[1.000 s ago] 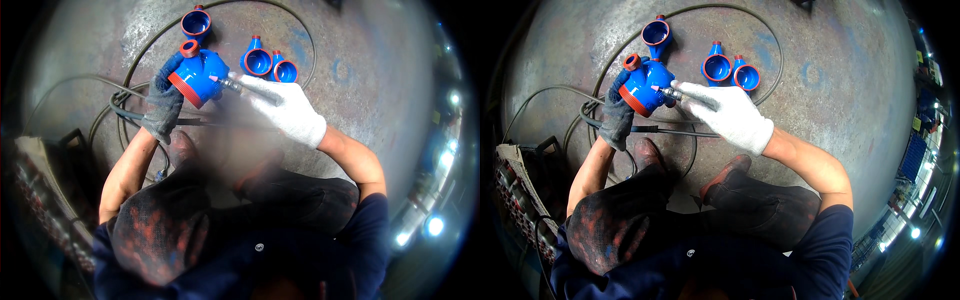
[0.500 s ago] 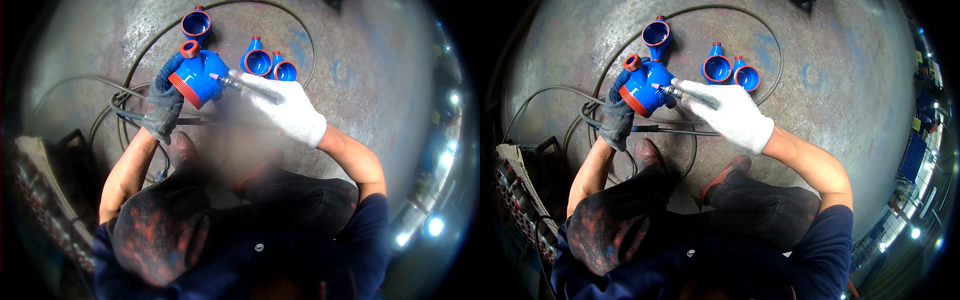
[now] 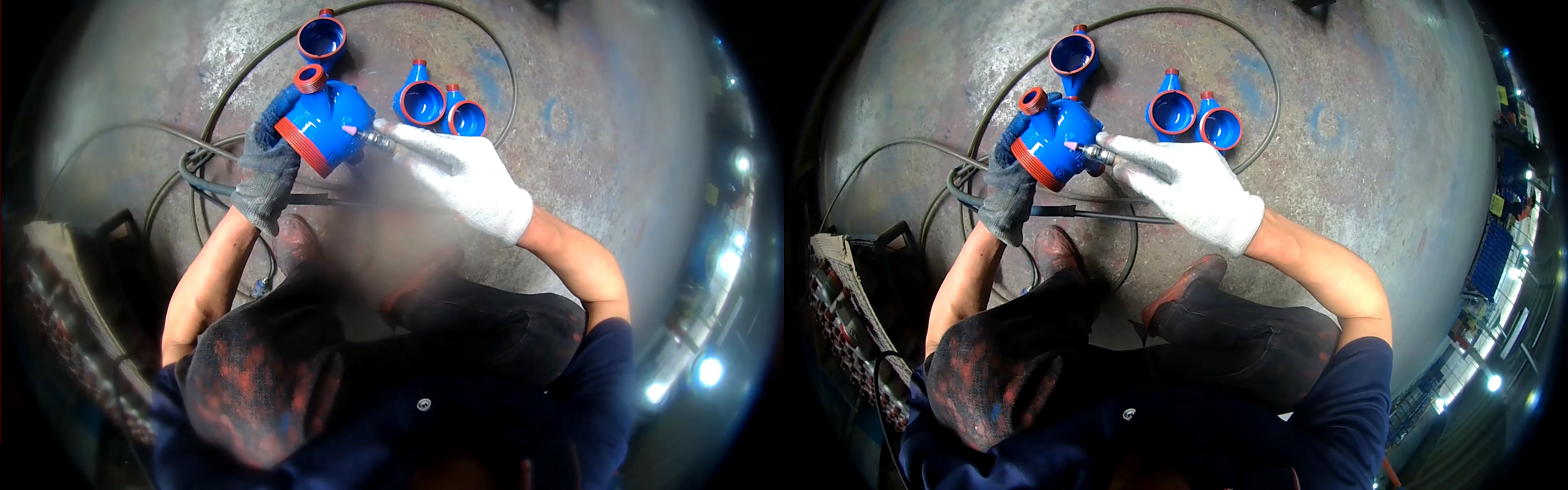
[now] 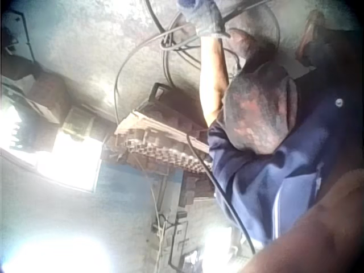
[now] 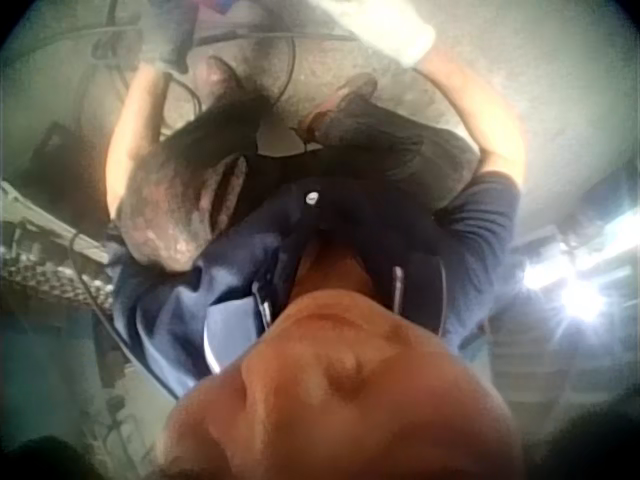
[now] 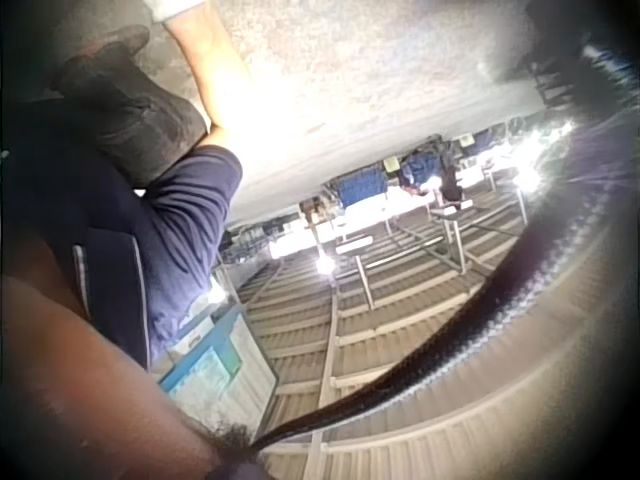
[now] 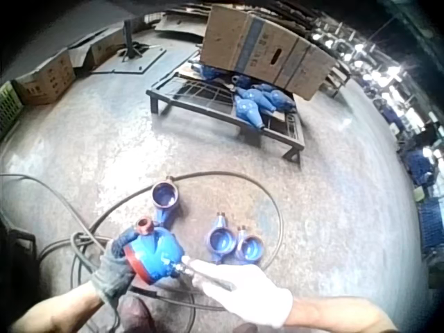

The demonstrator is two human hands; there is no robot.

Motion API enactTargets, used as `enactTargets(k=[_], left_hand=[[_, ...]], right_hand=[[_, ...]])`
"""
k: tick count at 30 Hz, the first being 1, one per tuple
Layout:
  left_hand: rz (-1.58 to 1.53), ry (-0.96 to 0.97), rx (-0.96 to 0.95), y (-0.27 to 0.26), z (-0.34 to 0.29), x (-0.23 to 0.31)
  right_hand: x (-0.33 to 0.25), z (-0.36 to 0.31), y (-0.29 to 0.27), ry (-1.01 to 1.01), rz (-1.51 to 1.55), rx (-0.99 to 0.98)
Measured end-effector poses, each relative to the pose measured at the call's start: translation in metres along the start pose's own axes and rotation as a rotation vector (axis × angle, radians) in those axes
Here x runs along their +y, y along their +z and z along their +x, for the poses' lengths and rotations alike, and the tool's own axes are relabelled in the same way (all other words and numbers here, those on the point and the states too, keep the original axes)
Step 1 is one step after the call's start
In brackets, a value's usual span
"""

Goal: The person uses a file to smooth the edges of blue metal parts, then carries them to another station and uses a handheld power grinder to further finish the interior of one part.

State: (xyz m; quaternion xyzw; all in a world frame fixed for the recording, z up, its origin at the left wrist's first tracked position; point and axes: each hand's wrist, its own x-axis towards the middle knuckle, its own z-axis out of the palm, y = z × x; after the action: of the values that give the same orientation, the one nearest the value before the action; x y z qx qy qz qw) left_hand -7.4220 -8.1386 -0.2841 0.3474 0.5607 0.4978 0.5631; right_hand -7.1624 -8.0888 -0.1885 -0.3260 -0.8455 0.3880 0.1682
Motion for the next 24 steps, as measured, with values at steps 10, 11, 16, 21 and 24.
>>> enactTargets(k=[10,11,16,21,24], left_hand=[[-0.014,0.018,0.000,0.004,-0.005,0.003],[-0.015,0.017,0.001,0.004,-0.005,0.004],[-0.041,-0.022,-0.019,0.001,-0.001,-0.001],[-0.014,0.001,-0.007,0.000,-0.003,-0.001],[-0.004,0.004,-0.015,0.000,-0.001,0.000]], right_hand=[[0.005,-0.002,0.005,-0.084,0.000,0.100],[0.001,0.000,0.001,0.014,0.023,0.037],[0.002,0.001,0.000,0.059,0.096,0.062],[0.002,-0.004,0.003,-0.018,0.023,0.039],[0.000,0.000,-0.002,0.066,0.073,0.017]])
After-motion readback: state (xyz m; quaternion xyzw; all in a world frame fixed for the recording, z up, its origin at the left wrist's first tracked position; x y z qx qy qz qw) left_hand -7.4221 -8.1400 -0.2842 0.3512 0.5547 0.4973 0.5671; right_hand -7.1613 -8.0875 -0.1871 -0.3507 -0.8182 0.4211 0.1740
